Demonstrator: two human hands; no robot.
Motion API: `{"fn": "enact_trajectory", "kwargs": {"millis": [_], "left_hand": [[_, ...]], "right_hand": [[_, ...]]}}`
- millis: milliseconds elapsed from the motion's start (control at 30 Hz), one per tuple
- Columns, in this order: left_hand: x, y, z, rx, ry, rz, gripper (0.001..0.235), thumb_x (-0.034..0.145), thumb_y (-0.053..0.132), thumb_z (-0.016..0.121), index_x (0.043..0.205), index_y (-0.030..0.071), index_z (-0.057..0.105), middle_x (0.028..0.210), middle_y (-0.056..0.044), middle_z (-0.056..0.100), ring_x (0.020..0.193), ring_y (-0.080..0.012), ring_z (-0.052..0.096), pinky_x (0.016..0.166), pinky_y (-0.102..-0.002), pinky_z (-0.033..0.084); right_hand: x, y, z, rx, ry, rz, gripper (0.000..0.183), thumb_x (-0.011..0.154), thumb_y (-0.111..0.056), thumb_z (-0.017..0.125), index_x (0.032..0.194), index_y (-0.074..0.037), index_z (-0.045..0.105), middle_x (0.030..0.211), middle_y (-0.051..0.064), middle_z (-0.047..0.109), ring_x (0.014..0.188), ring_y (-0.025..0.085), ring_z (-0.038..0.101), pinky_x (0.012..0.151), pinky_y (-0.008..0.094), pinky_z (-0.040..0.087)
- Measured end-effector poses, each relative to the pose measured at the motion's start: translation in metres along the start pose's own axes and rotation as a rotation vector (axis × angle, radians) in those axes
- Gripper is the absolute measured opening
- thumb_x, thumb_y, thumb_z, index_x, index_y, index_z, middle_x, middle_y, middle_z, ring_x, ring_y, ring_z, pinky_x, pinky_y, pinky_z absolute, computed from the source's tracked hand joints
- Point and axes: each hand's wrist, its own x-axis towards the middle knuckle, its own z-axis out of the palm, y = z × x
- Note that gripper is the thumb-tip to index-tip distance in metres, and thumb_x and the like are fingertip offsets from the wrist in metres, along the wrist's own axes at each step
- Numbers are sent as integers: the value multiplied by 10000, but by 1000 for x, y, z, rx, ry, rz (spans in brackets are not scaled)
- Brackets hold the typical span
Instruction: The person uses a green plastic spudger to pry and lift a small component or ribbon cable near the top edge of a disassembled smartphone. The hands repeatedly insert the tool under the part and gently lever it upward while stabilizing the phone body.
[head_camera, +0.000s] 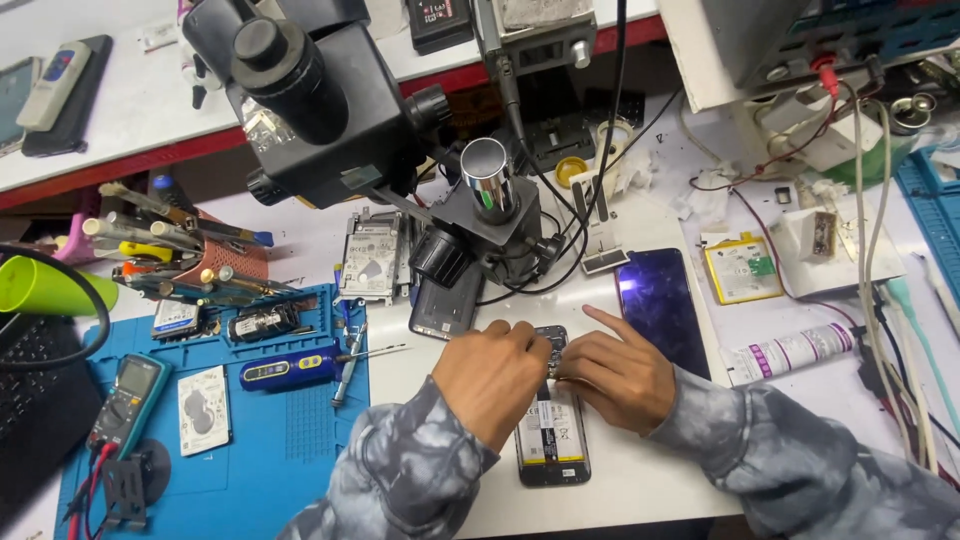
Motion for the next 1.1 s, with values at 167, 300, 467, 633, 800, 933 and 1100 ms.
{"fn": "enact_trajectory", "kwargs": {"millis": [167,300,467,633,800,933,1100], "left_hand": [[3,0,-8,-7,0,2,78,837,52,705,808,111,748,771,-65,723,703,-225,700,565,-321,578],[5,-8,-2,-56,-21,8,77,815,33,711,797,103,740,755,-73,718,686,-231,699,550,-308,569],[6,-16,-7,-36,-38,-12,65,795,38,720,788,103,726,753,-64,711,689,-228,706,549,-315,576],[10,-18,-2,-54,-66,-16,68,804,49,706,755,92,725,739,-77,703,686,-241,706,565,-339,582],[12,-14,10,-46,-36,-17,93,805,49,699,732,101,725,729,-74,704,683,-243,709,568,-349,582],[15,-14,20,-40,-32,-22,77,801,57,698,736,88,724,735,-83,702,679,-248,705,556,-364,582],[11,-5,25,29,-19,-74,111,836,93,670,751,104,741,743,-63,710,707,-241,721,600,-367,582]], "right_hand": [[1,0,0,-9,-21,21,79,807,-92,790,876,-81,753,792,19,728,839,223,752,1049,587,475],[0,1,1,-12,-25,58,115,784,-98,809,876,-72,745,800,24,723,859,233,750,1064,588,460],[3,8,-9,-112,-72,46,193,787,-184,822,930,-81,745,862,33,723,917,234,728,1079,613,439],[6,10,-13,-191,-143,35,335,788,-344,824,990,-89,747,929,61,709,1015,267,696,1118,654,380],[6,10,-14,-200,-192,43,414,793,-386,799,1078,-91,743,1062,82,725,1132,284,669,1147,665,332],[4,12,-11,-191,-190,66,447,799,-394,798,1122,-93,733,1119,91,727,1187,282,657,1165,640,323],[-2,13,-7,-195,-210,75,439,814,-395,785,1137,-102,733,1148,88,722,1199,279,652,1185,624,310]]}}
